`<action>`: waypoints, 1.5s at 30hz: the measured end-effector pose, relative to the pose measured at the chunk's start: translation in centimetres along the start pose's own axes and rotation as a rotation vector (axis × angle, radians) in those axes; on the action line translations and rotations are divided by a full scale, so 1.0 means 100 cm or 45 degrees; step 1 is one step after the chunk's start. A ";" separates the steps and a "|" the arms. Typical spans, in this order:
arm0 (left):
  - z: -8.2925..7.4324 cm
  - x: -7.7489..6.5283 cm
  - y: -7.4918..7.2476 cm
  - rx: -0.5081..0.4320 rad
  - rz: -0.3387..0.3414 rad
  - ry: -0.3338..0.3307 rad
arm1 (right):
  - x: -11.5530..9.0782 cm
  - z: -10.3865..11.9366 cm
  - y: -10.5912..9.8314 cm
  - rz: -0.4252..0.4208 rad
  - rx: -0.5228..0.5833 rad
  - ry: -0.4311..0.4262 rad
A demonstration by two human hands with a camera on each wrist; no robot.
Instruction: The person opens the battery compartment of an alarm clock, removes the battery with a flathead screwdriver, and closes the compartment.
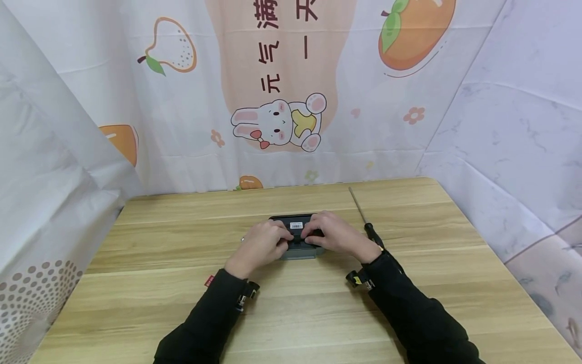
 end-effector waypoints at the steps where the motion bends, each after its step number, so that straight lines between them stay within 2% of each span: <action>1: 0.000 0.000 0.000 -0.002 0.002 -0.001 | 0.000 0.000 0.000 -0.001 0.002 0.000; 26: 0.001 0.000 0.003 0.012 0.035 -0.013 | -0.001 0.002 0.000 -0.008 0.048 -0.028; 34: 0.000 0.000 0.003 0.045 0.008 0.002 | -0.002 -0.001 0.002 0.006 0.079 -0.012; 45: -0.001 0.000 0.002 0.020 -0.022 0.041 | -0.003 -0.002 0.004 0.048 0.083 0.005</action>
Point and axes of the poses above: each hand's wrist, its own x-axis towards the middle knuckle, its own y-axis out of the palm, z = x × y, the point moved 10 cm from there along x, towards the middle knuckle, and after that the axes turned 9 degrees about z, right-handed, at the moved point
